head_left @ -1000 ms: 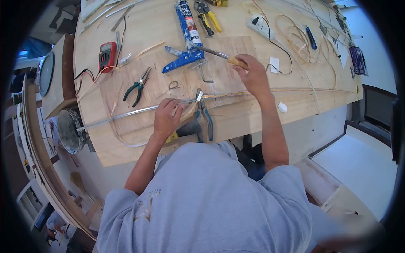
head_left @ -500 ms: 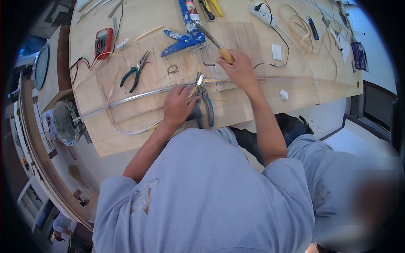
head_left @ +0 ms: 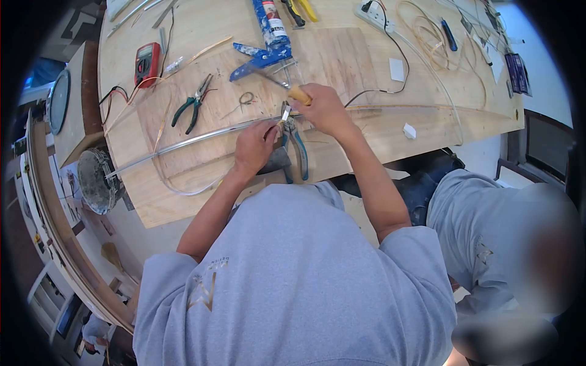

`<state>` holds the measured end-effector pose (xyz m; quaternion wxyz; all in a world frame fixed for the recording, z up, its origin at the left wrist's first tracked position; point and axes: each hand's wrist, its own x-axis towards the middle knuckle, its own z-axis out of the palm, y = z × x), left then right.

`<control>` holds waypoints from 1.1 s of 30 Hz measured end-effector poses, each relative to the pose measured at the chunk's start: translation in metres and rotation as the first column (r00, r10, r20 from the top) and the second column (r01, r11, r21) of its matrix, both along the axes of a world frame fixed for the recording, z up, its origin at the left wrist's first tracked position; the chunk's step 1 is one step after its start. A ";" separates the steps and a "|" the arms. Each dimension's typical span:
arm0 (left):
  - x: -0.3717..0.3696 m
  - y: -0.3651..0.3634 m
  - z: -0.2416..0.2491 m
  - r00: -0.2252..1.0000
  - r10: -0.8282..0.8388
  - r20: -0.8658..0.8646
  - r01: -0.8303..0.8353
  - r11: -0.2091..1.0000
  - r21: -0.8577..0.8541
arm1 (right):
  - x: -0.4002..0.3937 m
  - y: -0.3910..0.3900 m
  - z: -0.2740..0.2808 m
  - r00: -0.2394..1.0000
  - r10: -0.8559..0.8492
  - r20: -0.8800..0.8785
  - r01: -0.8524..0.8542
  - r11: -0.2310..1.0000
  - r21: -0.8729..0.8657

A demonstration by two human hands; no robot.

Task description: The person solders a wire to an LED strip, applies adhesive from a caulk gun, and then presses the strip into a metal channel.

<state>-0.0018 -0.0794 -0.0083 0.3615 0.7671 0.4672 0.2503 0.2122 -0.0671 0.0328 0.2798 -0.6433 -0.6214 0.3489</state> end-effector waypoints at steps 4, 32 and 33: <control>0.004 0.005 0.012 0.998 0.035 0.044 -0.031 0.996 -0.085 | -0.006 -0.003 -0.008 0.991 0.117 0.069 -0.119 0.993 0.021; 0.001 0.040 0.008 0.927 -0.228 -0.299 0.304 0.922 0.240 | -0.004 -0.024 -0.025 0.991 -0.064 -0.121 0.063 0.998 -0.011; 0.002 0.040 0.008 0.928 -0.226 -0.297 0.301 0.924 0.238 | -0.004 -0.023 -0.025 0.988 -0.062 -0.144 0.058 0.998 -0.036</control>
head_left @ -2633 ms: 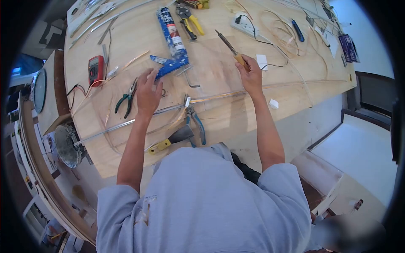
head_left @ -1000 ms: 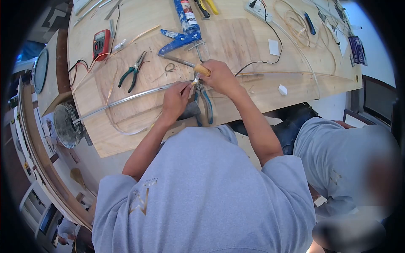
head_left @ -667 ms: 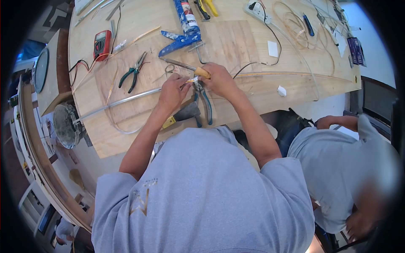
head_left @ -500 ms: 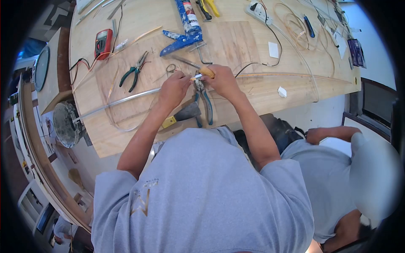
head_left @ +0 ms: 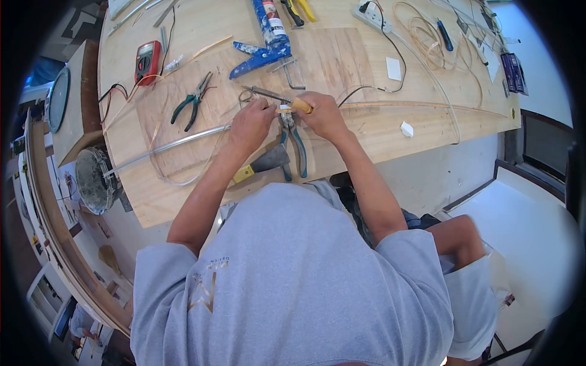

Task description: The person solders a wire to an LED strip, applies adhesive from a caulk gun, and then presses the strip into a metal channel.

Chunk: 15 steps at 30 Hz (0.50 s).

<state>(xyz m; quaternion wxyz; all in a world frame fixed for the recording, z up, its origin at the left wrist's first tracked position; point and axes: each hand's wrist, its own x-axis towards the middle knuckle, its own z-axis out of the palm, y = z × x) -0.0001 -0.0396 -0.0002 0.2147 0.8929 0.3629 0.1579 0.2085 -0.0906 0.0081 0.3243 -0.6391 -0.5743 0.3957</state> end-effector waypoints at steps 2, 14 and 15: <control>0.001 -0.001 0.000 1.000 0.007 0.002 -0.007 1.000 -0.005 | 0.001 0.001 -0.002 0.999 0.030 0.045 -0.032 0.998 0.054; 0.002 -0.004 -0.001 0.998 0.041 0.041 -0.038 0.997 -0.072 | 0.004 0.007 -0.001 0.988 0.104 0.111 -0.118 0.985 0.124; 0.002 -0.004 -0.001 0.998 0.050 0.050 -0.046 0.996 -0.077 | 0.005 0.008 0.000 0.988 0.106 0.115 -0.120 0.986 0.119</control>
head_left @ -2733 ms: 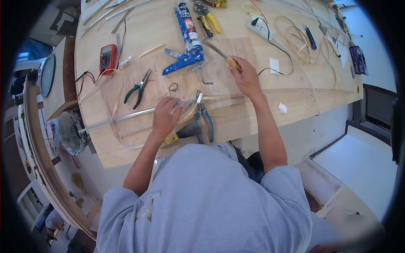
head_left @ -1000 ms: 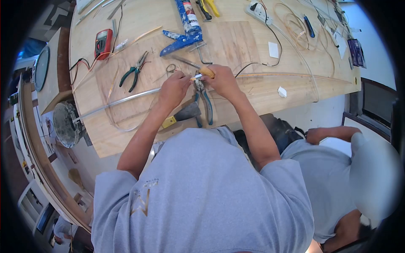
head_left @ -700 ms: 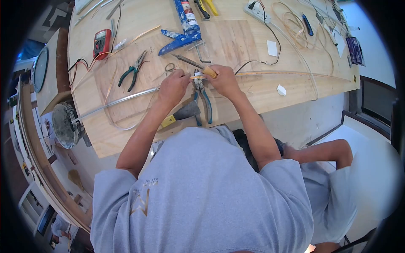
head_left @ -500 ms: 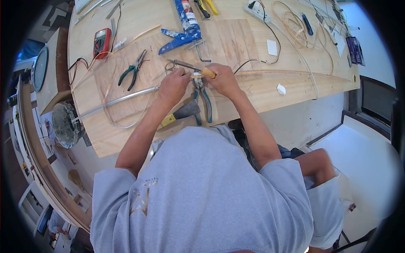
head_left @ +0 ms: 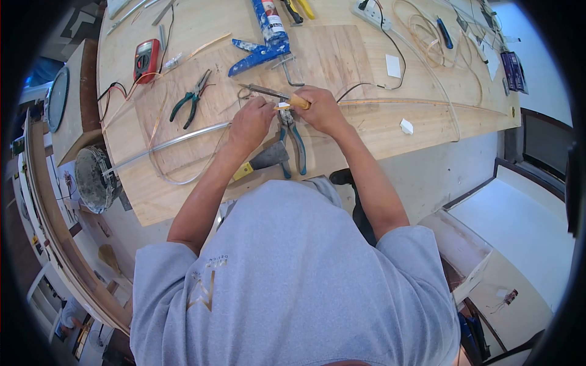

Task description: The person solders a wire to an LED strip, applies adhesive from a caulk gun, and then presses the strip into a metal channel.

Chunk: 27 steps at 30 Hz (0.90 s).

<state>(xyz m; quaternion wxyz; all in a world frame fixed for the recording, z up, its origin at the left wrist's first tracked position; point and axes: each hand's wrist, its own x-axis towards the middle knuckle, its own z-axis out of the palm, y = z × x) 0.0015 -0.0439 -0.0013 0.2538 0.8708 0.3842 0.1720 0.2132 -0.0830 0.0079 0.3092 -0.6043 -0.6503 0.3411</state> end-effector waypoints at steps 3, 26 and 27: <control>0.000 -0.001 0.000 1.000 0.019 0.017 -0.019 1.000 -0.018 | 0.000 0.002 0.002 1.000 0.023 0.021 -0.023 1.000 0.015; -0.016 -0.022 0.012 0.976 0.155 0.151 -0.131 0.978 -0.162 | -0.009 -0.005 -0.005 0.983 -0.132 0.128 0.137 0.990 -0.027; -0.015 -0.030 0.013 0.978 0.133 0.163 -0.114 0.986 -0.122 | -0.009 -0.005 -0.005 0.982 -0.139 0.131 0.142 0.990 -0.013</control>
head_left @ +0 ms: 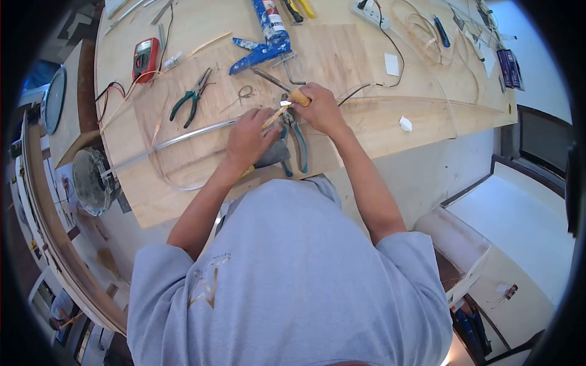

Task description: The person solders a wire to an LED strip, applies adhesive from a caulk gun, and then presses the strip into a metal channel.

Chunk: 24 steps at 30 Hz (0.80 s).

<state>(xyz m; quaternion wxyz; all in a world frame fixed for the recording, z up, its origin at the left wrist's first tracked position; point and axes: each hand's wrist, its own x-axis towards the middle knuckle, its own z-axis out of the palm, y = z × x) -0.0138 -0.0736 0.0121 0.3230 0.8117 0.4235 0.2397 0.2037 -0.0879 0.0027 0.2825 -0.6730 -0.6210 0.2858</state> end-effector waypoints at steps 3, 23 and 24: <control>0.000 -0.001 -0.022 0.998 0.006 0.059 -0.004 1.000 -0.022 | 0.000 0.002 -0.003 0.997 0.019 -0.070 -0.020 1.000 -0.008; 0.014 0.027 -0.021 0.990 0.028 0.142 0.001 0.979 -0.205 | -0.006 -0.001 -0.004 0.992 -0.055 -0.114 0.058 0.998 0.025; 0.014 0.025 -0.019 0.988 0.035 0.154 -0.002 0.977 -0.212 | -0.006 -0.001 -0.004 0.990 -0.057 -0.127 0.061 0.998 0.022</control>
